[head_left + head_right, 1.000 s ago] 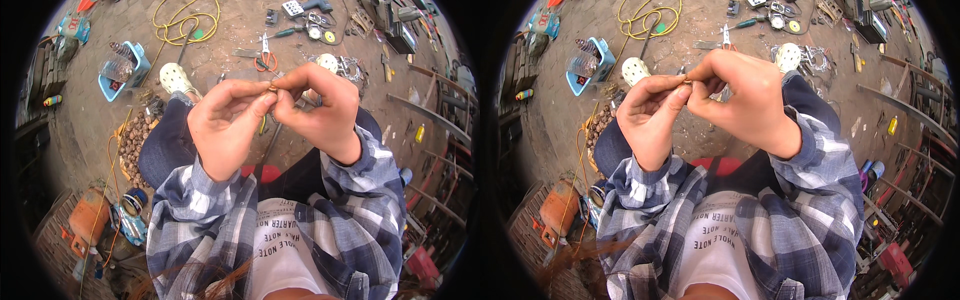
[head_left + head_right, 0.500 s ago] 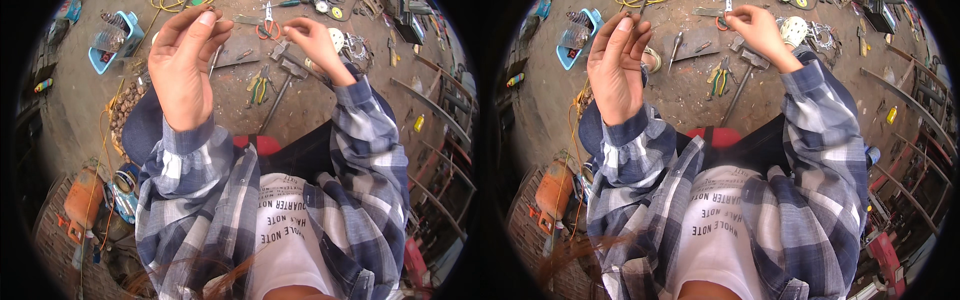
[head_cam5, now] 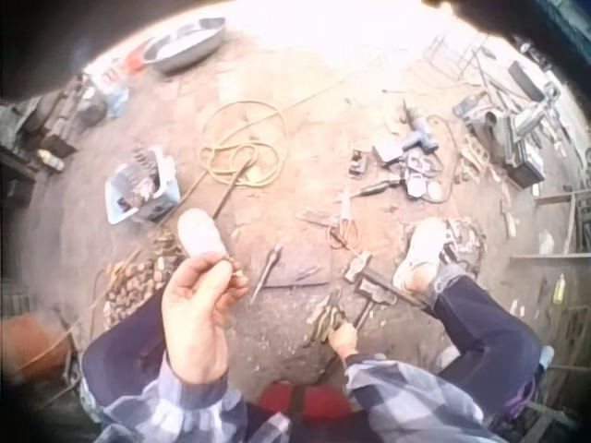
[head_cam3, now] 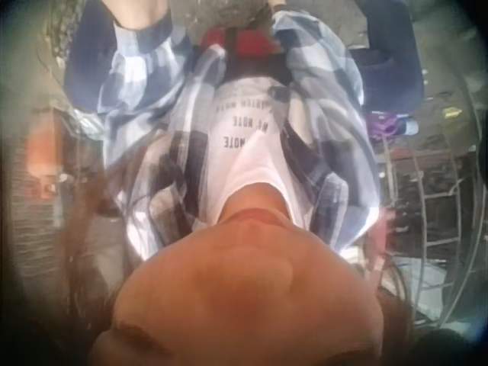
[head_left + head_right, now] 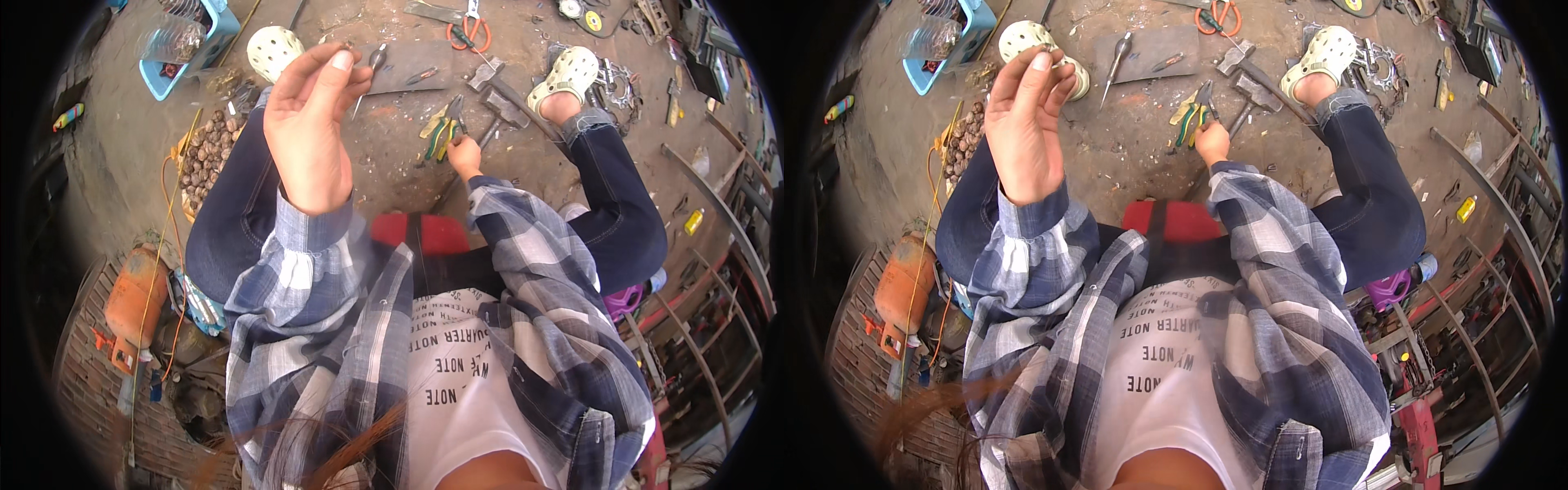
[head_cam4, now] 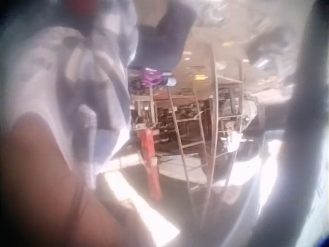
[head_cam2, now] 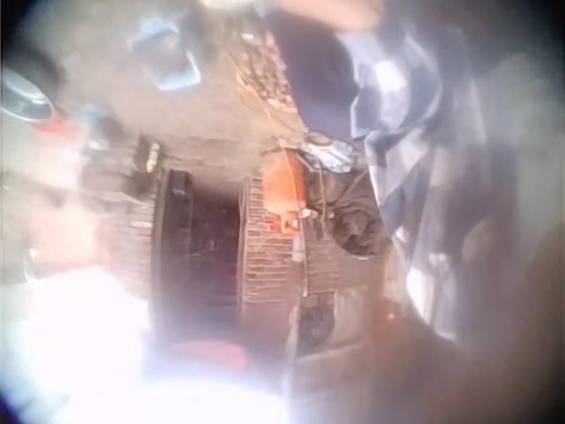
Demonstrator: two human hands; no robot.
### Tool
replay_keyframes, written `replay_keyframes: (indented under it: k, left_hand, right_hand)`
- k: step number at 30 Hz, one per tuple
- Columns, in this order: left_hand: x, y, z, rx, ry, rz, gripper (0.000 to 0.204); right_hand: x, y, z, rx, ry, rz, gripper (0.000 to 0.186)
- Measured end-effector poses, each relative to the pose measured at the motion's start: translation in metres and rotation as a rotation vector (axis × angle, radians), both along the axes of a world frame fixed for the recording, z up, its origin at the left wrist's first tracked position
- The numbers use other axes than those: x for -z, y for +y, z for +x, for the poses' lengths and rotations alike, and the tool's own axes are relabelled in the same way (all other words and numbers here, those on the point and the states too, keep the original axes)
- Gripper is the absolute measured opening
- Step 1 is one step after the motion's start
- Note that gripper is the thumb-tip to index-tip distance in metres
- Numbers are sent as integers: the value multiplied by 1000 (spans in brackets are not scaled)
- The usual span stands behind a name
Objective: The person sits on the floor and uses pliers and shears to bend and cut a small metal piece. They repeatedly adjust the metal with their hands and tools, shaping it into a curved form.
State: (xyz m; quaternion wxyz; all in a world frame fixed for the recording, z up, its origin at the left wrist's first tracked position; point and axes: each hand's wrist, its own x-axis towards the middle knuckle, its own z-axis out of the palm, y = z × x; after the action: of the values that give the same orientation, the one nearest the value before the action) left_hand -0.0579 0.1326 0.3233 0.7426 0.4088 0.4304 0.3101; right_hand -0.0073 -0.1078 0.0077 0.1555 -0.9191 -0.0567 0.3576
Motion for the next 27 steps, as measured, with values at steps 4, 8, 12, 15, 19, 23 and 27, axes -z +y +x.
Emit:
replay_keyframes:
  k: [4, 8, 12, 15, 19, 23, 27]
  left_hand:
    - [24, -12, 2, 7, 106, -101, 19]
    - [64, -27, 7, -34, 130, -221, 17]
    - [132, -51, 18, -124, 143, -375, 18]
    - [182, -60, 33, -242, 142, -502, 17]
    - [242, -58, 43, -305, 337, -432, 16]
    - [270, -67, 47, -382, 502, -404, 11]
    - [283, -79, 48, -438, 455, -412, 9]
  right_hand:
    - [2, 13, 6, 97, -129, 151, 16]
    - [-16, 43, 41, 137, -283, 333, 14]
    - [-16, 72, 97, -4, -465, 364, 20]
    - [-12, 90, 137, -160, -500, 277, 26]
    - [-3, 114, 166, -337, -523, 134, 32]
    - [4, 121, 183, -493, -400, -43, 35]
    - [0, 114, 188, -524, -392, -44, 35]
